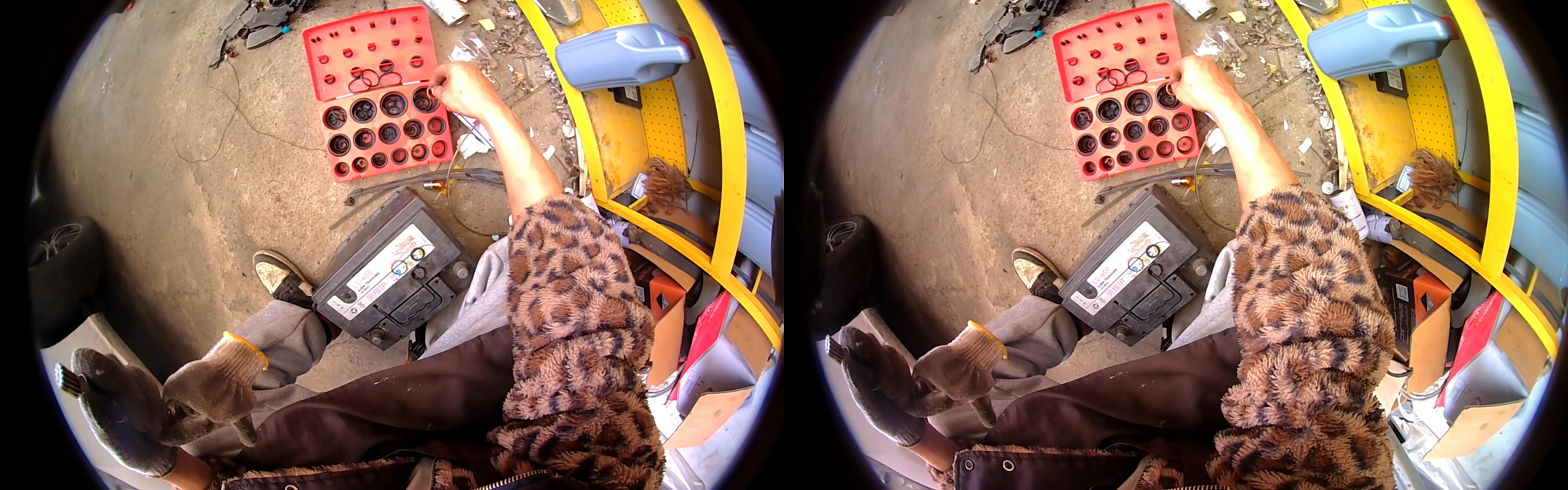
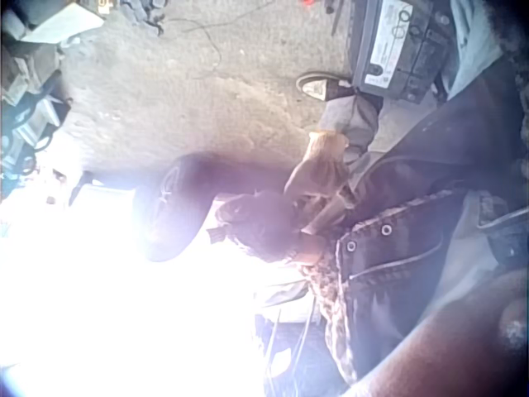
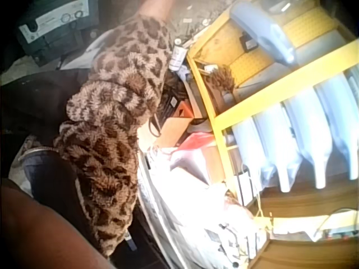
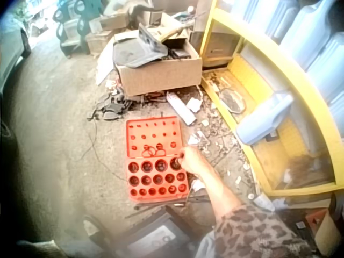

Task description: The person removes a cylindrical metal component from a vehicle, walks to a shelf, and uses a multimeter to test the component. They then select a small black ring from a red tray and fit it onto the component before returning to the vehicle and reinstalling the part under the chassis.

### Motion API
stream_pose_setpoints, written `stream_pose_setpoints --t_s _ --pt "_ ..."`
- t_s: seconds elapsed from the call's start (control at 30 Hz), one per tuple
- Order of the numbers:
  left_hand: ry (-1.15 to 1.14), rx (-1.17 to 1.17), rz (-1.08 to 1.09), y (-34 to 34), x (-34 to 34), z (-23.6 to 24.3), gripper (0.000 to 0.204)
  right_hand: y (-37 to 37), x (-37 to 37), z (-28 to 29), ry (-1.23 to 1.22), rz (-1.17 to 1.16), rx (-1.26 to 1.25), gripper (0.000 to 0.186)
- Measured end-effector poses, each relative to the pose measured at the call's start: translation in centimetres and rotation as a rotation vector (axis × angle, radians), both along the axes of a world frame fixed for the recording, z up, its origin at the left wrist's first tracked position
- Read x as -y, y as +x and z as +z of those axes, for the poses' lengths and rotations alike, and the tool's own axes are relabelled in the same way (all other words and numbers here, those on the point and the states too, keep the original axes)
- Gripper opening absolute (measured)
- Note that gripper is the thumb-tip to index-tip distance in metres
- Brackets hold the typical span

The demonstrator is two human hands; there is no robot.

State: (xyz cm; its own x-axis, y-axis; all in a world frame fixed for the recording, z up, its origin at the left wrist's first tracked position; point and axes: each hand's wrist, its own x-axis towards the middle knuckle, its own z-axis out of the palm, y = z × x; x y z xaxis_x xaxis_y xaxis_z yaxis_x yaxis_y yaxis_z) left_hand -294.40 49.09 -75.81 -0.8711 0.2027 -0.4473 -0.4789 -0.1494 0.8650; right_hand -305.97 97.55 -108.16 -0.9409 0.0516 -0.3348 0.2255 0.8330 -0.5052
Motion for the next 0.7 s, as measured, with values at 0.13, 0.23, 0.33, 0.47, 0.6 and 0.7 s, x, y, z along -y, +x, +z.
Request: stream_pose_setpoints --t_s 0.13,0.23,0.33,0.47,0.6,0.7 --pt "0.198 0.057 0.174 0.8 2.7 0.2 0.037 -0.1 -0.4 0.2 0.045 -0.038 -0.022 0.019" --pt "0.443 0.13 0.289 1.3 6.8 -0.4 0.037 0.0 -0.5 0.5 0.081 -0.053 -0.008 0.019" --pt "0.176 0.081 0.018 0.3 2.9 0.2 0.038 0.0 -0.4 0.5 0.091 -0.048 0.012 0.019" --pt "-0.122 -0.02 0.48 0.5 -0.6 -0.4 0.026 -0.3 -0.5 0.6 0.086 -0.052 0.125 0.022" --pt "-0.261 -0.037 0.796 0.3 -2.2 -0.8 0.024 -0.2 -0.6 0.6 0.126 -0.026 0.12 0.024" --pt "-0.206 -0.017 0.822 0.2 -1.9 -0.6 0.024 -0.3 -0.7 0.7 0.117 -0.034 0.14 0.025"
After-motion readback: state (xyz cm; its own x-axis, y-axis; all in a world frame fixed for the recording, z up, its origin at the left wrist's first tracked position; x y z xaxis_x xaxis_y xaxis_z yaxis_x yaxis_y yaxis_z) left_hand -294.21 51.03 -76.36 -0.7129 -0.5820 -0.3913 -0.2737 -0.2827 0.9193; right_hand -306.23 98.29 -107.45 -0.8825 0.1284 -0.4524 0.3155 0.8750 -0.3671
